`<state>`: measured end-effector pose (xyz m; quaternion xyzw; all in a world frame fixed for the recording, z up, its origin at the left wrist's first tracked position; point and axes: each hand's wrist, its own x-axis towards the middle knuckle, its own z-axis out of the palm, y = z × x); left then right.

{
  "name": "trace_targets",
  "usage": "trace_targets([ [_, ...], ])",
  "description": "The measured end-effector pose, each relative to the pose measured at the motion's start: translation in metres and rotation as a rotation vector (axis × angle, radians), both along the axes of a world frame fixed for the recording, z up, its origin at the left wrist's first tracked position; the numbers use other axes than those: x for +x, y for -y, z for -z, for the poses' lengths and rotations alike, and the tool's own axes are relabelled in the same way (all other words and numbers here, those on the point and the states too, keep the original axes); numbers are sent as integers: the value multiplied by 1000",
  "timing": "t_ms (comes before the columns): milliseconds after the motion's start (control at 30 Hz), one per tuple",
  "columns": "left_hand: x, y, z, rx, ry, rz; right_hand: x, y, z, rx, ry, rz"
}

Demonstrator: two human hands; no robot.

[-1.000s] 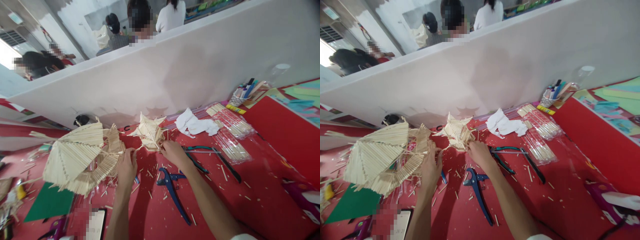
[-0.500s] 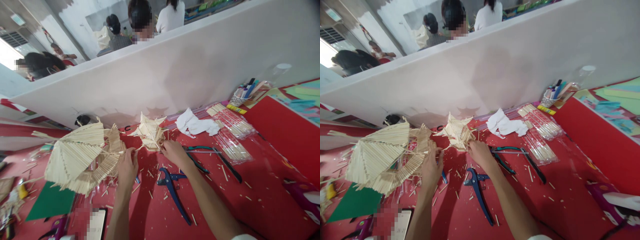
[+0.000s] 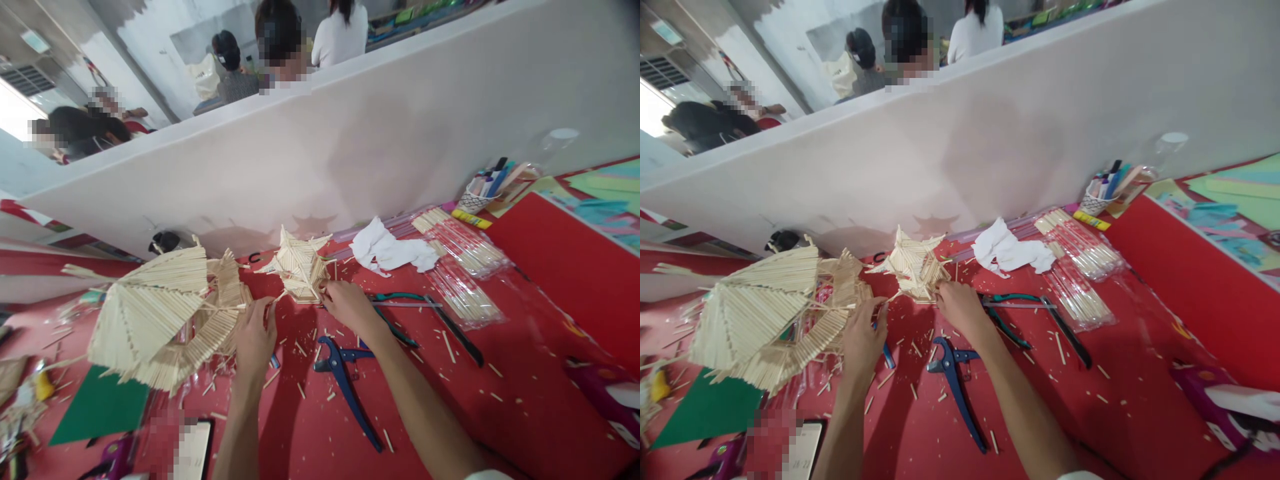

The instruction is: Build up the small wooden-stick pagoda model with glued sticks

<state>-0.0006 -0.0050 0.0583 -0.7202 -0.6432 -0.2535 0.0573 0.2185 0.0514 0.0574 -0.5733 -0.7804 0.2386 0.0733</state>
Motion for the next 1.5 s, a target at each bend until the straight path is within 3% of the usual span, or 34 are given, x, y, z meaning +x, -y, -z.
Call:
trace_targets([
  [1033,0,0,1,1,21,-25,2,0,-3,12,-12,0],
  [1500,3,1,-6,-31,11,-9,2,1,-2,26,-32,13],
])
